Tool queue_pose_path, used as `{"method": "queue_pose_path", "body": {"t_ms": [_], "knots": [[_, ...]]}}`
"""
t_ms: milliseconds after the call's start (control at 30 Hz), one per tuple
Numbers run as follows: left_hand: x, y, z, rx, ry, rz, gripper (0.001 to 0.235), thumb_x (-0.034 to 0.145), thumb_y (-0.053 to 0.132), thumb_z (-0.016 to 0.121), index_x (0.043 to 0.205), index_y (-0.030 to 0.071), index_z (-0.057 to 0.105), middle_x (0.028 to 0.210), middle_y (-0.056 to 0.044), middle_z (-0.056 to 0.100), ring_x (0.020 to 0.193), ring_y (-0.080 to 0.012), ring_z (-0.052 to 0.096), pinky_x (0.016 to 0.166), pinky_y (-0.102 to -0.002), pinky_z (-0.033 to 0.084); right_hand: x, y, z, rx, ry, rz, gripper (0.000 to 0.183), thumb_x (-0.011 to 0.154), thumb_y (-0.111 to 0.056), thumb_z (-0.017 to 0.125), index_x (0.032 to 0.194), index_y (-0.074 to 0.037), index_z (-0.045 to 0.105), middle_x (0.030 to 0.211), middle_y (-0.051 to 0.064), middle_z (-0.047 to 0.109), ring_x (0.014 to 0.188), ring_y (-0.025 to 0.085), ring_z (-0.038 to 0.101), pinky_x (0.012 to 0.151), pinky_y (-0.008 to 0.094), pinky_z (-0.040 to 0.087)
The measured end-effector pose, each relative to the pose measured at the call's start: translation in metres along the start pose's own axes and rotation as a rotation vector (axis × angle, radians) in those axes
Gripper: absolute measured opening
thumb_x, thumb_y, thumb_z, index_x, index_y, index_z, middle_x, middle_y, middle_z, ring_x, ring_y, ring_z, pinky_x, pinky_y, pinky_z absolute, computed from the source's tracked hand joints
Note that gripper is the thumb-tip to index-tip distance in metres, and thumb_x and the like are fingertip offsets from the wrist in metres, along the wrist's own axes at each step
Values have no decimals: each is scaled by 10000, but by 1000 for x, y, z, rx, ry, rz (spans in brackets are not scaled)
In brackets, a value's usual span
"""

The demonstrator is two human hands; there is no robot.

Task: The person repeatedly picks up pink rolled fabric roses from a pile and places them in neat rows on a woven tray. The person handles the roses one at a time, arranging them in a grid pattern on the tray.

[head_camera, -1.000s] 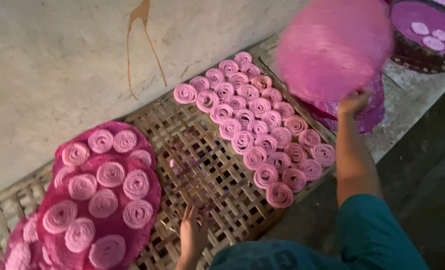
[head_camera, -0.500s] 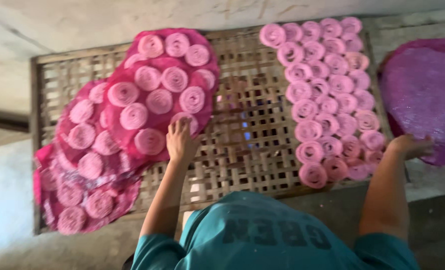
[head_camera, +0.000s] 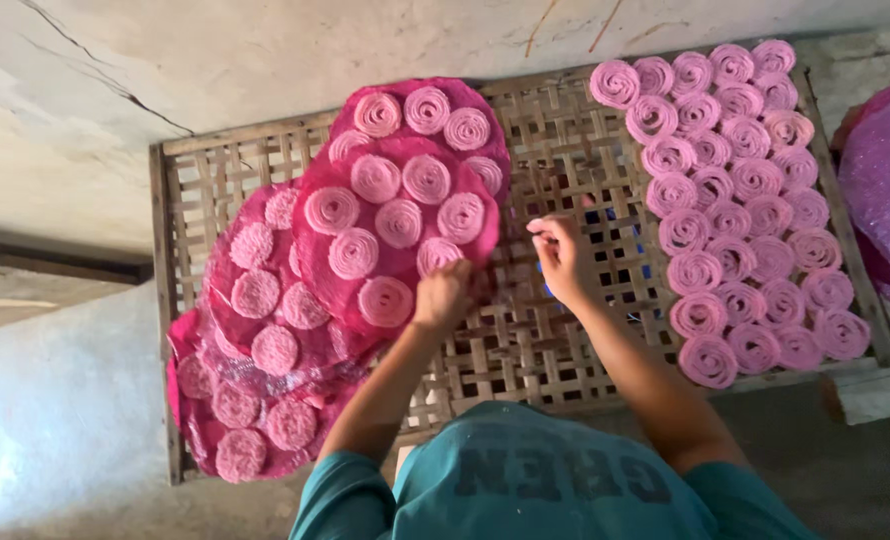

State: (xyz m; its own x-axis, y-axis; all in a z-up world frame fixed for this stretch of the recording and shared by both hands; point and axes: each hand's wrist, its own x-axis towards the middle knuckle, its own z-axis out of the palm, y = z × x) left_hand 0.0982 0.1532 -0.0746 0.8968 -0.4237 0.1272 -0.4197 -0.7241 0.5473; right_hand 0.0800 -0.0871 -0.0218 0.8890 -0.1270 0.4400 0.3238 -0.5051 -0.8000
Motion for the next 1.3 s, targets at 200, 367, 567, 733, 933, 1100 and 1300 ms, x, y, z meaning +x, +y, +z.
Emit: {"method": "queue_pose_path", "body": {"t_ms": [200,367,567,733,933,1100,1300], "knots": [[-7,79,48,-46,-210,155,482,870,279,735,1271,61,580,1119,-154,713,918,-303,726,705,-440,588,34,1,51,-311,-286,60,205,942,-76,733,1141,-52,693,1127,75,684,732,132,628,593,242,486],[0,77,1,-227,-515,-218,597,770,88,705,1345,192,580,1081,-143,712,943,-325,705,802,-467,561,32,18,50,-528,-388,117,311,923,-250,778,1149,-49,705,1144,86,684,776,202,656,659,330,549],[60,-10,-53,101,304,-392,447,853,275,784,1177,35,592,1084,-201,585,1021,-400,595,847,-501,520,30,35,72,-494,-295,-97,364,870,-298,802,1095,-29,700,1137,126,656,1040,309,657,840,413,563],[75,-21,-35,116,175,-348,383,840,292,779,1118,79,625,1125,-176,616,1048,-382,614,859,-487,518,29,74,75,-516,-213,17,246,785,-166,796,999,-85,706,1160,103,686,1050,292,642,838,413,551],[83,-35,5,-424,266,-478,306,891,186,711,1136,42,596,1003,-118,698,875,-254,701,775,-358,554,56,177,24,719,100,890,297,964,-303,711,1160,-81,679,1114,49,683,1022,120,620,843,314,510],[88,-61,21,-589,340,-447,322,871,82,762,1148,16,612,962,-62,646,829,-154,596,740,-300,521,87,227,-18,406,93,861,452,790,-142,825,1192,-69,632,1138,56,697,1069,145,656,958,324,522],[90,-58,16,-706,258,-502,293,909,93,720,1175,10,628,948,-29,643,806,-108,581,701,-256,507,163,284,-66,643,310,642,411,849,-100,800,1198,-30,593,1134,94,673,1044,208,662,913,352,571]]}}
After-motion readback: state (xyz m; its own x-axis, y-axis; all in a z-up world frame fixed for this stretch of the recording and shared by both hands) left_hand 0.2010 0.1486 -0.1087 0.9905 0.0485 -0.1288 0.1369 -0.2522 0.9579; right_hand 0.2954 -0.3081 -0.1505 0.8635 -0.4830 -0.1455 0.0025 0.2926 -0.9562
